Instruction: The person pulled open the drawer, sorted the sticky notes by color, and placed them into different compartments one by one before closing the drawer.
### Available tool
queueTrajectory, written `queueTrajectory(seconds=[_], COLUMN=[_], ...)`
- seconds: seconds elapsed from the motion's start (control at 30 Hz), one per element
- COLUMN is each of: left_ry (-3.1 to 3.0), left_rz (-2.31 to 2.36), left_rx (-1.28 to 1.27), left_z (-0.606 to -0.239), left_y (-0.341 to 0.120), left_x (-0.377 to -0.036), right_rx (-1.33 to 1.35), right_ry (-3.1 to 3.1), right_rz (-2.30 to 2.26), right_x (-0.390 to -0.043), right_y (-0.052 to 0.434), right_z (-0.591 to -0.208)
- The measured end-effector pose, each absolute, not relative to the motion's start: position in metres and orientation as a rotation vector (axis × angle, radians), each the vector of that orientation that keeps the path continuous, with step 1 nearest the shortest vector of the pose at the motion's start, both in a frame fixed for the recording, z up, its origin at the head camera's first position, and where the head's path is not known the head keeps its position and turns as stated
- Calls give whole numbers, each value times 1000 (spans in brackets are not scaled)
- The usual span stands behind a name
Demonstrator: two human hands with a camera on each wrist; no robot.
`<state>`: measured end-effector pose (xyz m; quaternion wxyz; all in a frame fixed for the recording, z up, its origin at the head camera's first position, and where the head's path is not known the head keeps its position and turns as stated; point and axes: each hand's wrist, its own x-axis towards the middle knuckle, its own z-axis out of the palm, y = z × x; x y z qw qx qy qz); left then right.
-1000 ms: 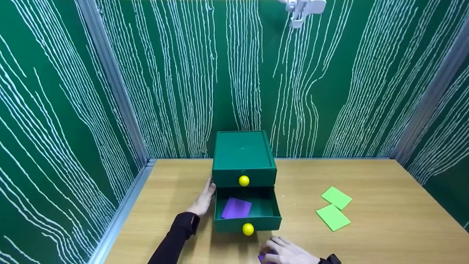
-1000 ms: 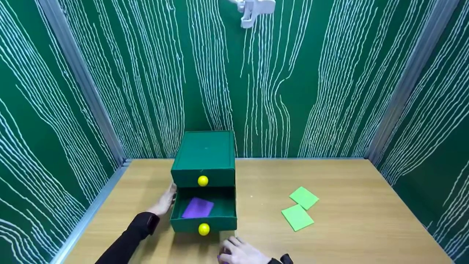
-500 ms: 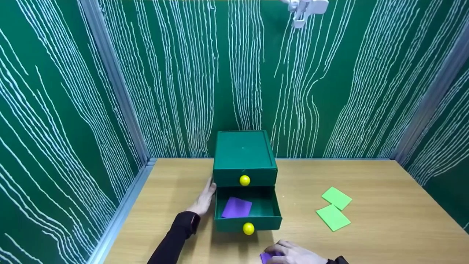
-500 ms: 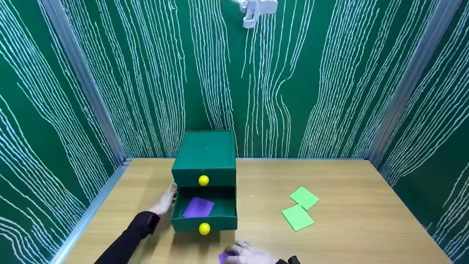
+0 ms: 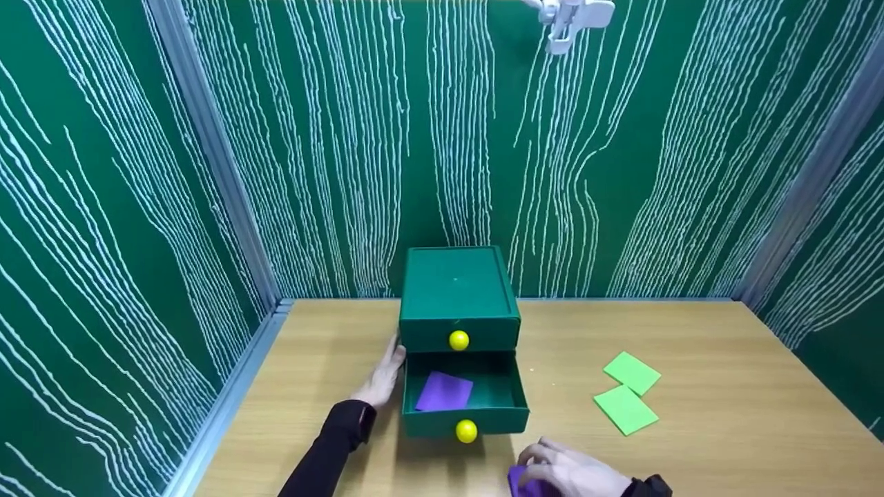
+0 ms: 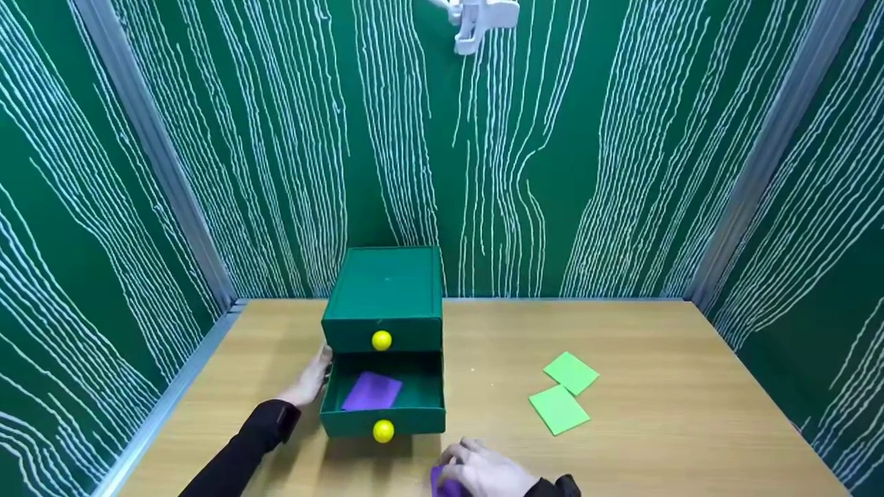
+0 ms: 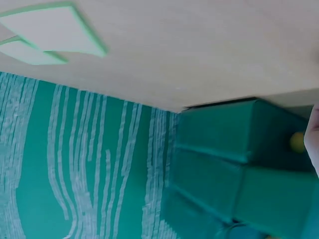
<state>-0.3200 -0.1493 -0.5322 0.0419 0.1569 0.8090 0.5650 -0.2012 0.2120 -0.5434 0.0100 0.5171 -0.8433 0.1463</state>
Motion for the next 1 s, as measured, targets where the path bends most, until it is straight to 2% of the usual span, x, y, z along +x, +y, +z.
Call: queueTrajectory(seconds=[0.53,0.77,1.0], left_ry=[2390,2392,2408], left_rz=[1831,1832,1824], left_rx=[533,540,525], left_z=[-533,-536,-539], left_y=[-149,-145,-147], left_x=[-324,-324,-325], right_rx=[1260,1216,1240], right_ry=[-2301,-2219,-2239], right_rz=[438,416,463], right_x=[-221,-228,-234], right_y=[239,244,225], right_z=[-489,-455,-436])
